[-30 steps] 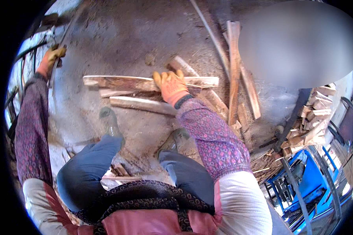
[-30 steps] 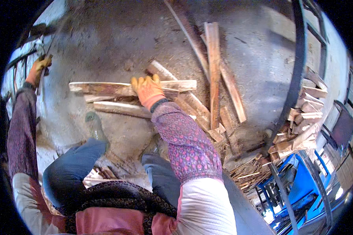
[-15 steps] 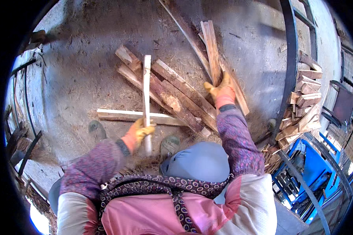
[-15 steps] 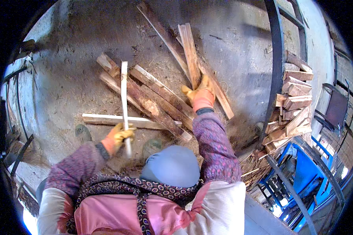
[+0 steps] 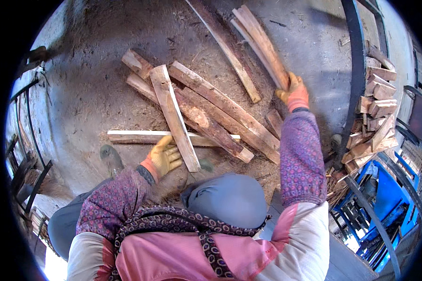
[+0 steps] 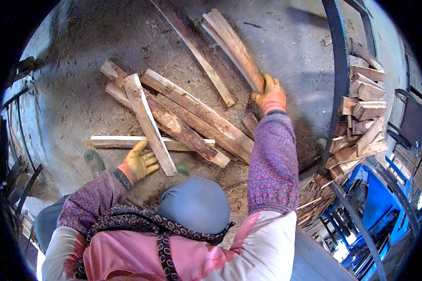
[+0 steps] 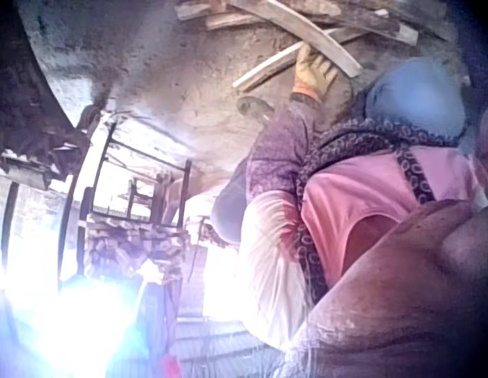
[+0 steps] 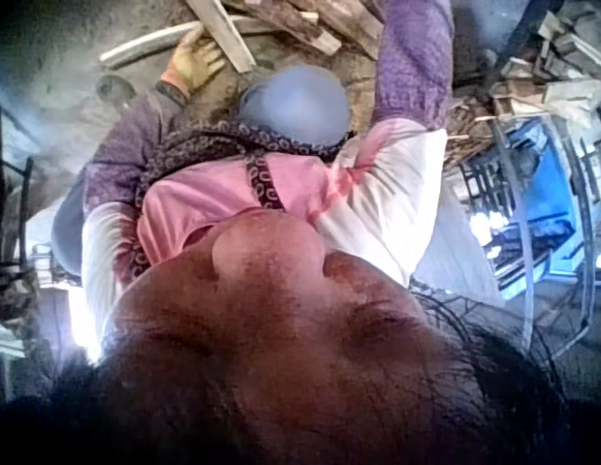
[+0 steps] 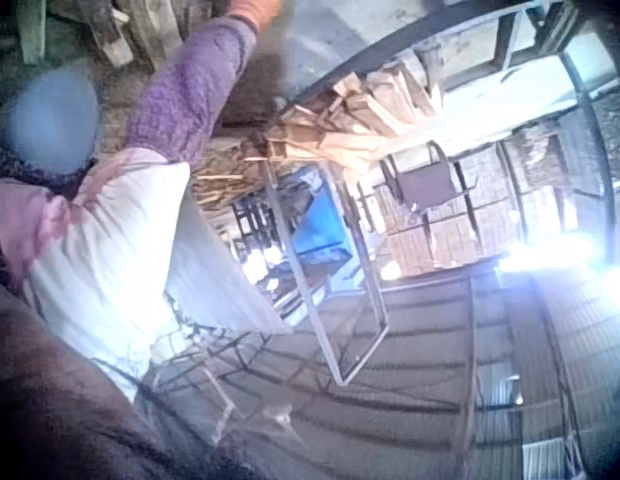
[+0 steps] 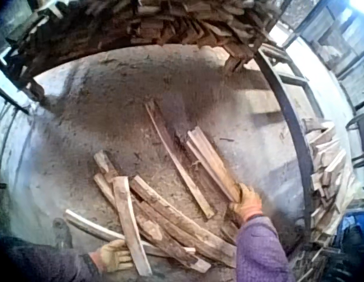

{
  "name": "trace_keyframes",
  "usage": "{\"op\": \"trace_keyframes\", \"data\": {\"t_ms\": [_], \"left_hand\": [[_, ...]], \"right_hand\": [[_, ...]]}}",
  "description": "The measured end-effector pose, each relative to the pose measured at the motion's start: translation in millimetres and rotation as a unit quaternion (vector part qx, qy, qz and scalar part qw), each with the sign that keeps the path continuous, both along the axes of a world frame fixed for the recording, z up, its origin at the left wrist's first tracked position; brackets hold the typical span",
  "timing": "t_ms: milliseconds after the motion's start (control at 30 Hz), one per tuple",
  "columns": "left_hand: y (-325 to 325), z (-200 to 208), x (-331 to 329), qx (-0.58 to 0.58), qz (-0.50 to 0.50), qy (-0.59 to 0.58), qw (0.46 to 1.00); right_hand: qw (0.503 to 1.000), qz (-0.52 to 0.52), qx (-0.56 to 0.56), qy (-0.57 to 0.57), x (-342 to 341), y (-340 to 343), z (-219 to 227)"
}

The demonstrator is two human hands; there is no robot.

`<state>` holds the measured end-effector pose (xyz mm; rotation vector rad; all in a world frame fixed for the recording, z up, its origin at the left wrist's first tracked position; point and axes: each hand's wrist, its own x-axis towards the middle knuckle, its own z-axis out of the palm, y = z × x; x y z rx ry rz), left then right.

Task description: The person gathers scattered wooden planks and sticks from a sawdust-covered floor in a workshop. They repeatedly pick up the wood pieces, align them, and stack them onto a metal rack.

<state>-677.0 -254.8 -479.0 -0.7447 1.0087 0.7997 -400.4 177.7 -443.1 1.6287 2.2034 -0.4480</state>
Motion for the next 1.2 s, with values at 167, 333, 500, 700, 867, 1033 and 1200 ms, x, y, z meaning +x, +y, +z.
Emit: {"op": "trace_keyframes", "data": {"t_ms": [167,333,500,700,867,1033,1200], "left_hand": [[13.1,3.2,-21.0,0.153,0.089,0.0,0.984],[54.5,-0.7,-31.1,0.146,0.09,0.028,0.985],[85.4,7.1,-15.8,0.106,0.117,0.016,0.987],[79.2,14.9,-29.4,0.095,0.105,0.053,0.988],[83.6,13.6,-19.0,0.034,0.149,0.055,0.987],[87.3,-8.3,-13.3,0.118,0.2,0.131,0.964],[97.1,-0.9,-8.9,0.085,0.231,0.147,0.958]], "right_hand": [[0.96,-0.114,-0.175,0.185,-44.9,-27.8,47.0],[0.906,-0.003,-0.212,0.366,-65.2,-94.3,47.3],[0.963,0.131,0.173,0.159,-79.9,-60.7,-40.4],[0.925,-0.031,-0.168,0.34,-66.9,-111.6,21.0],[0.887,-0.264,-0.107,0.364,39.4,-153.8,23.5],[0.993,-0.089,0.077,0.002,152.6,-171.1,-5.5],[0.993,-0.087,0.016,0.071,166.1,-164.0,11.8]]}}
